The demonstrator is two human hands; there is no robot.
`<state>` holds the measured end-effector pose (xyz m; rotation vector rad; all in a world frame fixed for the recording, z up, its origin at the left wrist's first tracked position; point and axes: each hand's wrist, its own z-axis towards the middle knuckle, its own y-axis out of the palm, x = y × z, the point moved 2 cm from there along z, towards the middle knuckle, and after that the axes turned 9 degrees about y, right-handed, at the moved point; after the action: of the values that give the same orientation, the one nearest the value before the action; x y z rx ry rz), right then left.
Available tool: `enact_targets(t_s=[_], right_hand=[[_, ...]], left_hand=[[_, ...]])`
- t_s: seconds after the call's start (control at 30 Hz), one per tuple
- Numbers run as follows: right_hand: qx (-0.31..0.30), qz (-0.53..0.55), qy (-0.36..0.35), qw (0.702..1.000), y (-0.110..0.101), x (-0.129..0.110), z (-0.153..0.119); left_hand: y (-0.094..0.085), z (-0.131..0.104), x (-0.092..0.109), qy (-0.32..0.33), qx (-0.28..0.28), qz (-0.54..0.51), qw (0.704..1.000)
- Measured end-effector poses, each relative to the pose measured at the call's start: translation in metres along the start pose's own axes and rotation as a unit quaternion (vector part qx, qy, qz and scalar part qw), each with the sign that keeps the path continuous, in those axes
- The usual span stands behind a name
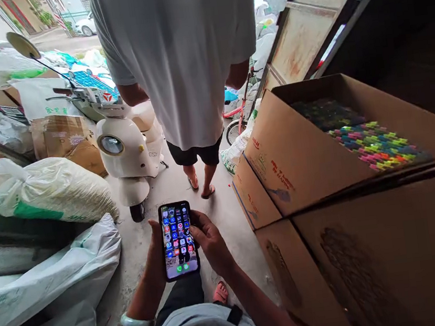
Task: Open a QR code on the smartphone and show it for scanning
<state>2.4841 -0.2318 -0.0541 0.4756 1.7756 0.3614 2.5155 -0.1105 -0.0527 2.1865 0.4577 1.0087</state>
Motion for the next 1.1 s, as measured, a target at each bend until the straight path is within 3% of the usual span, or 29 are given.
enact_targets(t_s=[0.1,0.27,0.47,0.7,0.93,1.1], right_hand=[[0.024,-0.014,-0.012,1.000,-0.004,-0.016,0.054],[0.051,-0.078,-0.011,0.996,0.004,-0.056,0.138],[0.061,-0.063,-0.024,0.996,0.000,-0.094,0.213],[0.088,-0.039,-0.039,0.995,-0.035,-0.123,0.295],[0.093,-0.100,-0.015,0.991,-0.076,-0.165,0.390],[0.069,-0.163,-0.011,0.984,-0.092,-0.198,0.446]], left_hand=[[0.008,0.053,0.024,-0.030,-0.007,-0.009,0.999],[0.031,0.138,0.080,-0.042,-0.073,-0.031,0.996],[0.057,0.220,0.131,-0.086,-0.117,-0.005,0.989],[0.087,0.302,0.156,-0.091,-0.126,0.017,0.988],[0.128,0.393,0.171,-0.080,-0.100,0.053,0.990],[0.159,0.435,0.191,0.002,-0.074,0.097,0.993]])
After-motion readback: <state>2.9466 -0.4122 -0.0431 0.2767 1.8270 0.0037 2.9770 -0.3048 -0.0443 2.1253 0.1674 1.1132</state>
